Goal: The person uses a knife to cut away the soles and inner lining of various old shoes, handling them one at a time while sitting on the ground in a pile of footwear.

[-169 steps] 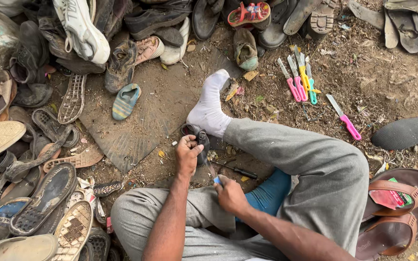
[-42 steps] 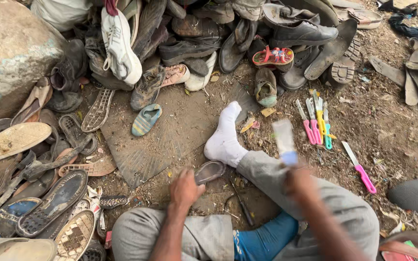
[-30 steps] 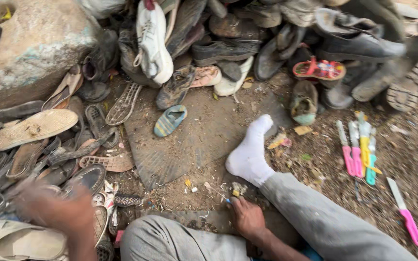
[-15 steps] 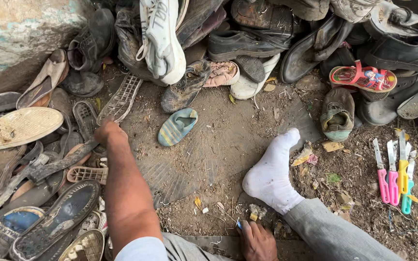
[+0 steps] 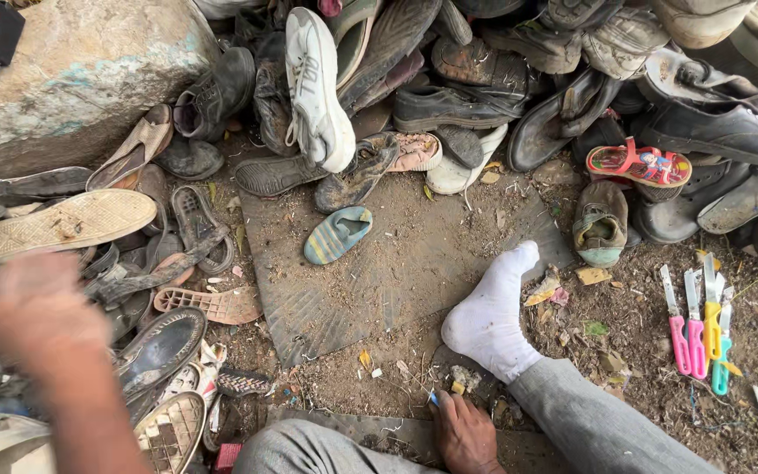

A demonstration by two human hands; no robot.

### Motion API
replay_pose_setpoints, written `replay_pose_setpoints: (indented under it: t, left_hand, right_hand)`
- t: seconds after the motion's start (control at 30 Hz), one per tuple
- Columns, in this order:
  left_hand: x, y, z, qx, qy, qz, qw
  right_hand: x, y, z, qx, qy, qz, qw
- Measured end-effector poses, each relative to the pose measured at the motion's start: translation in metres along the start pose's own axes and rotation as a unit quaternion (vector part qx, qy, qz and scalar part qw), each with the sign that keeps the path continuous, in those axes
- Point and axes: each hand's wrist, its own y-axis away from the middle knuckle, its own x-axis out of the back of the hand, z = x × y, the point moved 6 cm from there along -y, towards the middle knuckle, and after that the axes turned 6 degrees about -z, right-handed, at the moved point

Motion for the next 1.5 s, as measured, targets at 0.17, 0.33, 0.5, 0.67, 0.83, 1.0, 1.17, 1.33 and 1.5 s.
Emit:
replay_pose_setpoints:
  t: [0.17, 0.33, 0.5, 0.67, 0.83, 1.0, 1.17, 1.33, 1.5]
  left_hand:
    - [-0.173, -0.019, -0.095, 0.084, -0.251, -0.063, 0.962]
    - [-0.301, -0.064, -0.148, 0.149, -0.410, -0.034, 0.899]
    - [-0.299, -0.036, -0.153, 0.261, -0.327, -0.046, 0.907]
    - [-0.221, 0.136, -0.109, 0.224, -0.240, -0.133, 0.935]
    - [-0.161, 0.273, -0.064, 0.079, -0.364, -0.160, 0.914]
    - [-0.166, 0.311, -0.062, -0.148, -0.348, -0.282, 0.882]
    - [-0.197, 0.323, -0.086, -0.161, -0.444, -0.395, 0.788]
    - [-0.194, 0.308, -0.052, -0.185, -0.378, -0.309, 0.853]
    - [-0.216, 0.311, 0.009, -0.241, -0.180, -0.306, 0.903]
  right_hand:
    - [0.002, 0.001, -0.001, 0.025, 0.011, 0.040, 0.999]
    - [0.000, 0.002, 0.001, 0.022, 0.020, 0.021, 0.999]
    - [-0.001, 0.000, 0.000, 0.019, 0.002, 0.027, 0.999]
    - [0.003, 0.001, -0.002, 0.026, -0.039, 0.027, 0.999]
    - [0.021, -0.001, -0.002, -0.067, -0.079, 0.006, 0.995]
    - [0.080, -0.058, 0.053, -0.211, -0.552, 0.211, 0.778]
    - [0.151, -0.110, 0.071, -0.169, -0.543, 0.123, 0.813]
    - [0.169, -0.086, -0.006, -0.066, -0.509, 0.076, 0.855]
    - [0.191, -0.057, -0.072, 0.074, -0.436, 0.045, 0.896]
